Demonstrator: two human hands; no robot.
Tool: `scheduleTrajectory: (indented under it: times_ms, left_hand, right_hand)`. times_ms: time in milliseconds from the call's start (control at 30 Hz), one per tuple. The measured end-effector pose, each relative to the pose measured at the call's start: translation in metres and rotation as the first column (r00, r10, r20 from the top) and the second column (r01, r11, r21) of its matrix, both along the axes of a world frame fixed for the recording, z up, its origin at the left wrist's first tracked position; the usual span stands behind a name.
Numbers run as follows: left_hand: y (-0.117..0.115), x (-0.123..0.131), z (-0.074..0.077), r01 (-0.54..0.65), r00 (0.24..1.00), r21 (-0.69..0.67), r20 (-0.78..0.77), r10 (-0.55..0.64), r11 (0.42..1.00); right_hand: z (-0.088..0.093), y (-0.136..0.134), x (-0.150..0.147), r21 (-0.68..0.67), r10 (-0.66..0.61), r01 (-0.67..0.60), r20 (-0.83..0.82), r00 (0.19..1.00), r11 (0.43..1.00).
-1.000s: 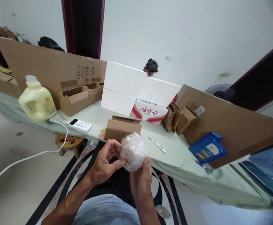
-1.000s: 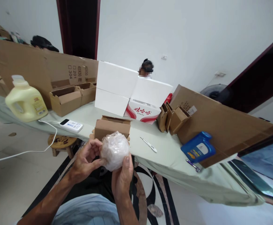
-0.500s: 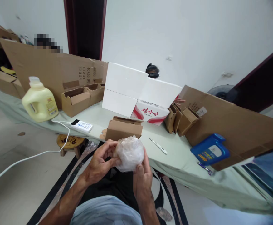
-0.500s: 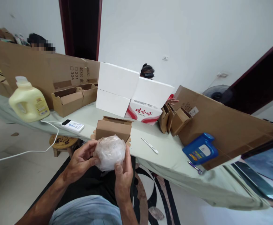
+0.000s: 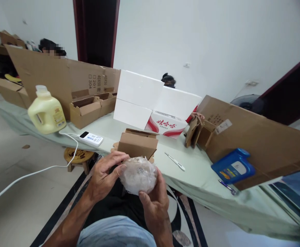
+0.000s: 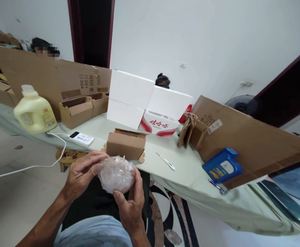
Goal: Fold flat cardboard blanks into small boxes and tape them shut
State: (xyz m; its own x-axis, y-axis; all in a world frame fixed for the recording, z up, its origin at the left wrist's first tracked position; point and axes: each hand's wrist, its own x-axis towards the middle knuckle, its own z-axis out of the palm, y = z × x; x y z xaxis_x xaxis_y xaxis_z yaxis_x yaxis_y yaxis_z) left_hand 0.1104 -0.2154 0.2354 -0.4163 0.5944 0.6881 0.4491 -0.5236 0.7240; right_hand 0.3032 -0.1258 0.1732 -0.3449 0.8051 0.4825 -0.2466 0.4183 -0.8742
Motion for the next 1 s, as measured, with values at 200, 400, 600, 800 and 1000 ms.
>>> scheduleTrajectory:
  times_ms: [200, 400, 600, 800, 1000]
  left_hand:
    - [-0.002, 0.002, -0.001, -0.016, 0.999, -0.004, -0.038, 0.016, 1.000]
    - [-0.007, 0.002, 0.006, -0.007, 0.976, 0.103, -0.216, 0.029, 0.995]
    - [0.002, 0.004, 0.009, 0.024, 0.963, 0.061, -0.268, -0.007, 0.998]
    - [0.013, 0.006, -0.003, 0.053, 0.990, -0.007, -0.132, -0.054, 0.999]
    - [0.017, 0.006, -0.002, 0.083, 0.996, -0.082, -0.006, -0.084, 0.993]
  right_hand:
    - [0.007, 0.001, 0.006, 0.114, -0.008, -0.001, 0.078, 0.997, 0.993]
    - [0.016, -0.001, 0.006, 0.288, -0.065, 0.004, 0.200, 0.978, 0.958]
    - [0.028, -0.003, 0.004, 0.461, -0.115, -0.009, 0.241, 0.964, 0.887]
    - [0.039, -0.002, 0.008, 0.402, -0.117, -0.006, 0.280, 0.953, 0.916]
    - [0.033, -0.004, 0.011, 0.224, -0.092, 0.017, 0.327, 0.941, 0.975]
